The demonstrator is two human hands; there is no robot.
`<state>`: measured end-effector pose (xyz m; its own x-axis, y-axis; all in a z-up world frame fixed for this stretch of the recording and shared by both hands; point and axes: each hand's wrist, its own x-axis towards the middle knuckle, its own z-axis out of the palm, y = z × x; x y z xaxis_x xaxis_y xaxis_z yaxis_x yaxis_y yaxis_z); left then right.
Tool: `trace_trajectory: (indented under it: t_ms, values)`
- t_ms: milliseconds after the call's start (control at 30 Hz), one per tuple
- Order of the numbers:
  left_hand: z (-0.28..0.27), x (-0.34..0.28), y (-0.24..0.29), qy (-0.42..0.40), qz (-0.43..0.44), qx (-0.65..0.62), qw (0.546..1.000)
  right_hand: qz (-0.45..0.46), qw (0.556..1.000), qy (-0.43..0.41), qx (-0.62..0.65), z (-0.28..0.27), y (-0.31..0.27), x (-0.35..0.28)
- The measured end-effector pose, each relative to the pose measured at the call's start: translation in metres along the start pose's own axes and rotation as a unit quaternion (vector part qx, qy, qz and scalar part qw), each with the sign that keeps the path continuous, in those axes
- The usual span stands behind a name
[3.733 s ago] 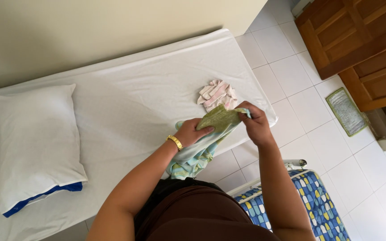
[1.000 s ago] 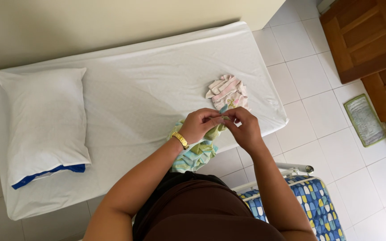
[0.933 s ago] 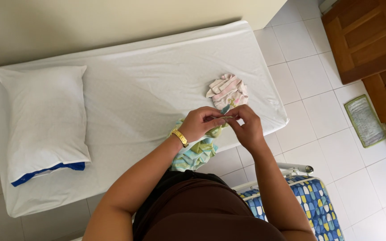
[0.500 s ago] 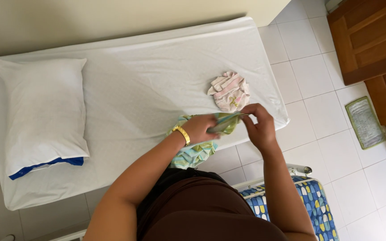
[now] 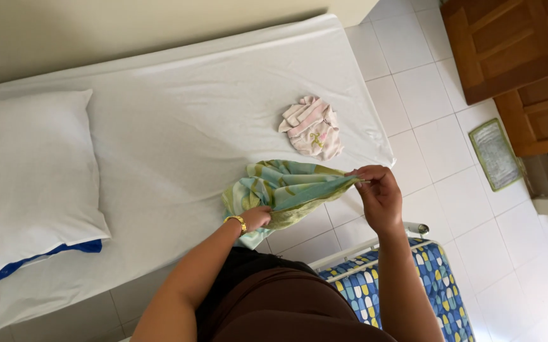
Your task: The person folds a patterned towel on a white-sheeted bed, then moves to a patterned mattress to fold the towel again. The person then folds a white pillowcase and places it on the bed.
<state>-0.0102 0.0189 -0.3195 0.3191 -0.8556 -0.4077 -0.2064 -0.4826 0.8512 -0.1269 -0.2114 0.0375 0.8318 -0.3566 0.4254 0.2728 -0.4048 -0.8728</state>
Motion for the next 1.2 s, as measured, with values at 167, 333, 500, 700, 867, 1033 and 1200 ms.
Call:
trace_trajectory:
  t_ms: [167, 333, 500, 700, 867, 1033, 1200]
  values:
    - [0.016, 0.049, -0.034, 0.04, -0.037, -0.199, 0.978, 0.012, 0.999, -0.036, 0.012, -0.007, -0.027, -0.016]
    - [0.009, 0.072, -0.016, 0.042, -0.262, -0.017, 0.964, 0.013, 0.995, -0.096, 0.014, -0.005, -0.054, -0.032]
    - [0.014, 0.085, -0.008, 0.044, -0.189, 0.075, 0.978, 0.036, 0.977, -0.188, -0.092, 0.001, -0.102, -0.03]
    - [0.001, 0.056, -0.008, 0.228, -0.257, -0.097, 0.934, 0.044, 0.993, -0.102, -0.026, -0.007, -0.072, -0.04]
    - [-0.01, 0.015, 0.041, 0.289, -0.147, -0.242, 0.914, 0.246, 0.941, -0.122, -0.196, 0.002, -0.04, -0.021]
    - [-0.013, -0.045, 0.121, 0.318, 0.061, -0.348, 0.88, 0.308, 0.835, -0.333, -0.311, 0.066, 0.015, -0.008]
    - [-0.022, -0.082, 0.168, 0.195, 0.014, -0.533, 0.823, 0.164, 0.924, -0.256, -0.231, 0.102, 0.067, -0.02]
